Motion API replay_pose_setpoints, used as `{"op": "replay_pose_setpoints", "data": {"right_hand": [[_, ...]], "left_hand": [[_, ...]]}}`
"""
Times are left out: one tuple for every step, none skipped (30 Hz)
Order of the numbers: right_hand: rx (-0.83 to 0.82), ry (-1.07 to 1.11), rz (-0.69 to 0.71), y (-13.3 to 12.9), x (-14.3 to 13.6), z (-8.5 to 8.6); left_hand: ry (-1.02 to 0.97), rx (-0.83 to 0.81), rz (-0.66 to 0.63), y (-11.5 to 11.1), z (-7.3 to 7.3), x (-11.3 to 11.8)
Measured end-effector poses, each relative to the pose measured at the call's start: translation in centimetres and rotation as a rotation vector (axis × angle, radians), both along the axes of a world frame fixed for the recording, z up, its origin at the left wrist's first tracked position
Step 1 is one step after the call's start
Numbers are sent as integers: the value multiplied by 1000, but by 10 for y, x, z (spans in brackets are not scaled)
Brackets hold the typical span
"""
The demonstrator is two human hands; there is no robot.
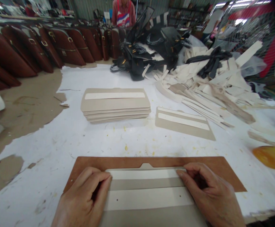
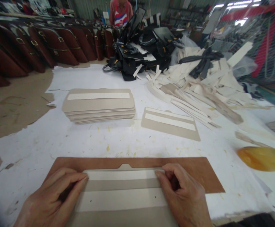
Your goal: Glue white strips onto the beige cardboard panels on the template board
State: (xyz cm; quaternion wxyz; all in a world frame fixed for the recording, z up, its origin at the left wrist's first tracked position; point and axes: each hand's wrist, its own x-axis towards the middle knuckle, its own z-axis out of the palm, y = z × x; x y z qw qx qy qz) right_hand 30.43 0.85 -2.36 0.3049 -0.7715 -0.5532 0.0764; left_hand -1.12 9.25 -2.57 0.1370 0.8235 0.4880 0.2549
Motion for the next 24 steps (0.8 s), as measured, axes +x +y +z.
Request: {"op": "replay_pose_setpoints", "data": {"right_hand": [[-14,3,-5,0,-2,2],[-27,3,-9,0,-4,4],[-36,1,-12,0,-4,5],[-43,0,-13,0,-4,6],[-45,0,-5,0,-3,6],[-42,3,14,0,-2,6],[-34,8,42,0,0,5],[-25,16,73,0,2,4],[-15,26,102,-1,4,3],[-6,35,127,-1,5,1],[0,41,144,-1,7,0],[5,44,153,-1,8,-1],[9,45,158,-1,8,-2],[12,45,163,-1,9,-3],[17,46,168,-1,9,-3],[24,49,173,-1,9,-3],[31,52,178,-1,9,-3],[35,54,182,0,9,-3],[37,56,185,0,9,-3],[36,58,185,0,9,-3],[31,58,181,0,9,-3],[23,60,176,0,9,-3],[16,62,171,0,9,-4],[13,65,168,0,10,-4]], "left_hand": [[5,7,-5,0,0,0],[11,12,-9,1,0,-1],[17,17,-12,1,1,-1],[21,18,-12,1,1,-2],[24,20,-14,1,1,-2],[26,19,-16,1,1,-2],[26,19,-18,1,1,-3],[26,18,-18,0,0,-3],[24,21,-17,0,0,-3],[22,23,-14,0,0,-3],[19,29,-12,0,-1,-3],[17,33,-9,0,-1,-2],[16,37,-8,0,-1,-2],[16,40,-9,0,-1,-2],[16,44,-12,0,-1,-2],[19,44,-14,0,-1,-2],[21,46,-14,0,-1,-2],[27,41,-13,0,-1,-3],[31,40,-11,0,-1,-3],[34,37,-9,0,-1,-3],[37,33,-7,0,-1,-3],[37,32,-4,0,-1,-3],[37,30,-1,0,-1,-3],[38,23,3,0,0,-2]]}}
